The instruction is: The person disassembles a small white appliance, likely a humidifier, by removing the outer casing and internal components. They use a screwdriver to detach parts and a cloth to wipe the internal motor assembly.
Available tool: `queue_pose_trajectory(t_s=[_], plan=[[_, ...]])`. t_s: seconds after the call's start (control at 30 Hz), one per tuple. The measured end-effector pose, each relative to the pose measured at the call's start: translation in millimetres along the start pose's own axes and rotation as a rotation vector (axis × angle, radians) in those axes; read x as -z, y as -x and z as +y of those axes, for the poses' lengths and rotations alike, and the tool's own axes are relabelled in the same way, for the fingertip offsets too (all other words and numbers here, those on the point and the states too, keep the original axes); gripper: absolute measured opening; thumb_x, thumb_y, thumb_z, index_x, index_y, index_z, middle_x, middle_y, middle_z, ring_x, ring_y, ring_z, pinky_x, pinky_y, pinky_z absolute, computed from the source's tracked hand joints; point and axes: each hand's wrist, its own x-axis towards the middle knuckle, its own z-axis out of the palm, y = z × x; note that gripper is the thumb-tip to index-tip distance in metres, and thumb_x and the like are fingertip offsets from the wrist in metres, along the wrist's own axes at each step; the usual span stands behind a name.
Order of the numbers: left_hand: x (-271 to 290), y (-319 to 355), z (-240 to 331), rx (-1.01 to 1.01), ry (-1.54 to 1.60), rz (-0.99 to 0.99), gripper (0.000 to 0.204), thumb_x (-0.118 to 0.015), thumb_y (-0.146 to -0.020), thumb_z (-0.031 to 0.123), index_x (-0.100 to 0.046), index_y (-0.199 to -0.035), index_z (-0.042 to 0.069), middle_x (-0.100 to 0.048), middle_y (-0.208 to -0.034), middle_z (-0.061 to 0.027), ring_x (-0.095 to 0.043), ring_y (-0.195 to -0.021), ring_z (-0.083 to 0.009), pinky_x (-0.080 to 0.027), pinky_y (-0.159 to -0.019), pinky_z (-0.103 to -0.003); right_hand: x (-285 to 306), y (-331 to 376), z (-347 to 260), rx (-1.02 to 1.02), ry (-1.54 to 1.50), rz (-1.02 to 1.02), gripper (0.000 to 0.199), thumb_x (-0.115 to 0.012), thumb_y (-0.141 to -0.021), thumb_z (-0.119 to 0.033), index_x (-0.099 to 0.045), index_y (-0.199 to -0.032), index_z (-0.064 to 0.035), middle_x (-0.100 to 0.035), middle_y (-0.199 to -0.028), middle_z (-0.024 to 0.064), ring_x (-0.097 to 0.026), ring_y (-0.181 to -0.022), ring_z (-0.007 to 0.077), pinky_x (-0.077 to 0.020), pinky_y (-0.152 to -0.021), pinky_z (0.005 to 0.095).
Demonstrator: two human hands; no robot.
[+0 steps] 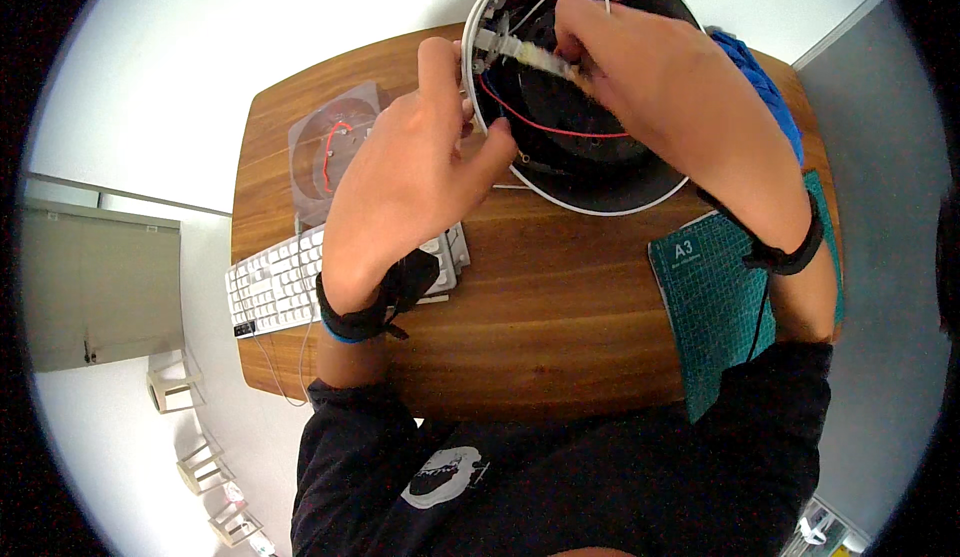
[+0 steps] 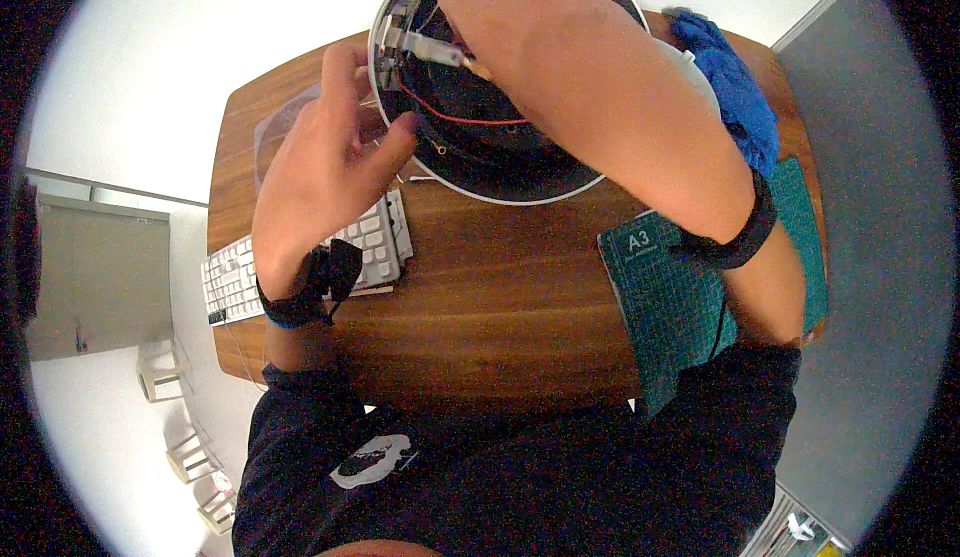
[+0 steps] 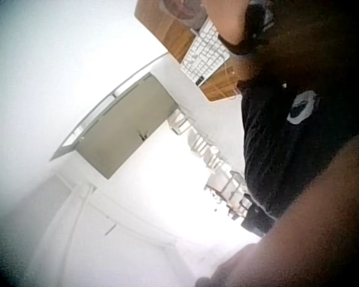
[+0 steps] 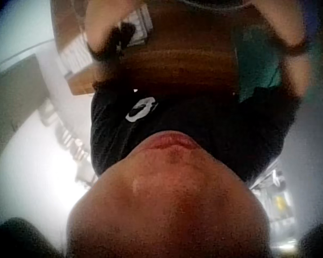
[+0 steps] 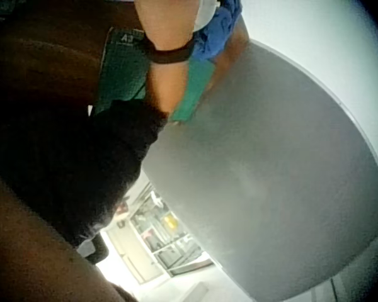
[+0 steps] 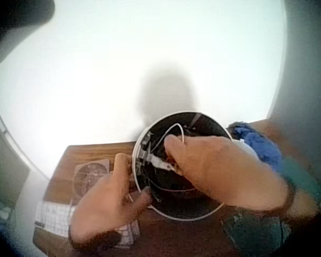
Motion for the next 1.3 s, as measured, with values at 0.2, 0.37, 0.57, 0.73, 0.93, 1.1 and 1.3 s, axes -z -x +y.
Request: queue_pose_trajectory(t_s=[0.2,0.37,0.57,0.73,0.93,1.1,1.3], plan=[[-1,1,0,-0.014,0.0,0.006,0.045,-0.076,-0.1,0.016,-0.041,-0.121,-0.001,-0.069,-0.08,-0.029,-0.071,-0.079,-0.0512,-0.052,-0.066,-0.054,6,1,-7,0.032,-0.073,0.017,0.032,-0.076,-0.097,-0.008,-0.059,-0.124,-0.0072,-0.072,-0.107,0.0185,-0.072,-0.103,0.0435,-0.0573,-0.085,0.051],[-1,1,0,-0.011,0.013,0.008,0.045,-0.076,-0.1,0.017,-0.042,-0.122,-0.001,-0.07,-0.081,-0.0279,-0.073,-0.079,-0.0488,-0.054,-0.068,-0.053,-6,1,-9,0.087,0.029,0.083,0.037,-0.078,-0.093,-0.005,-0.061,-0.126,-0.0061,-0.07,-0.107,0.0182,-0.072,-0.103,0.0432,-0.0582,-0.086,0.0517],[-1,-1,4,0.01,0.05,0.001,0.048,-0.077,-0.101,0.019,-0.044,-0.127,-0.003,-0.071,-0.084,-0.0281,-0.073,-0.077,-0.045,-0.055,-0.069,-0.05,2,-7,-5,0.188,0.117,0.016,0.036,-0.076,-0.093,-0.005,-0.062,-0.126,-0.0039,-0.07,-0.11,0.0175,-0.074,-0.101,0.0425,-0.0597,-0.084,0.0508],[-2,1,-1,-0.002,0.03,0.017,0.048,-0.077,-0.101,0.019,-0.044,-0.128,-0.004,-0.071,-0.085,-0.0283,-0.073,-0.077,-0.0448,-0.055,-0.068,-0.05,-4,-1,-19,0.159,0.14,0.064,0.036,-0.07,-0.095,-0.002,-0.058,-0.129,-0.0016,-0.069,-0.116,0.0177,-0.076,-0.098,0.0404,-0.0615,-0.082,0.0478],[-1,1,1,0.011,0.012,0.008,0.049,-0.077,-0.1,0.018,-0.044,-0.13,-0.004,-0.07,-0.081,-0.0271,-0.073,-0.076,-0.0451,-0.054,-0.067,-0.051,1,4,-25,0.153,0.188,0.04,0.046,-0.065,-0.097,0.0,-0.053,-0.142,-0.0012,-0.064,-0.124,0.0203,-0.075,-0.109,0.0372,-0.0623,-0.089,0.0446],[-2,1,-4,-0.003,0.028,0.018,0.049,-0.077,-0.1,0.017,-0.044,-0.13,-0.004,-0.07,-0.08,-0.027,-0.073,-0.076,-0.0459,-0.054,-0.067,-0.051,-5,5,-16,0.139,0.139,0.044,0.051,-0.066,-0.096,0.003,-0.052,-0.145,-0.0026,-0.062,-0.126,0.0206,-0.072,-0.115,0.0409,-0.0606,-0.095,0.0452],[-2,0,-5,0.007,0.039,0.005,0.048,-0.076,-0.1,0.018,-0.044,-0.129,-0.004,-0.07,-0.08,-0.0275,-0.073,-0.077,-0.0471,-0.054,-0.067,-0.051,-6,-2,5,0.125,-0.01,-0.022,0.041,-0.068,-0.1,-0.001,-0.055,-0.138,-0.0059,-0.064,-0.126,0.019,-0.069,-0.116,0.0457,-0.0572,-0.094,0.0526]])
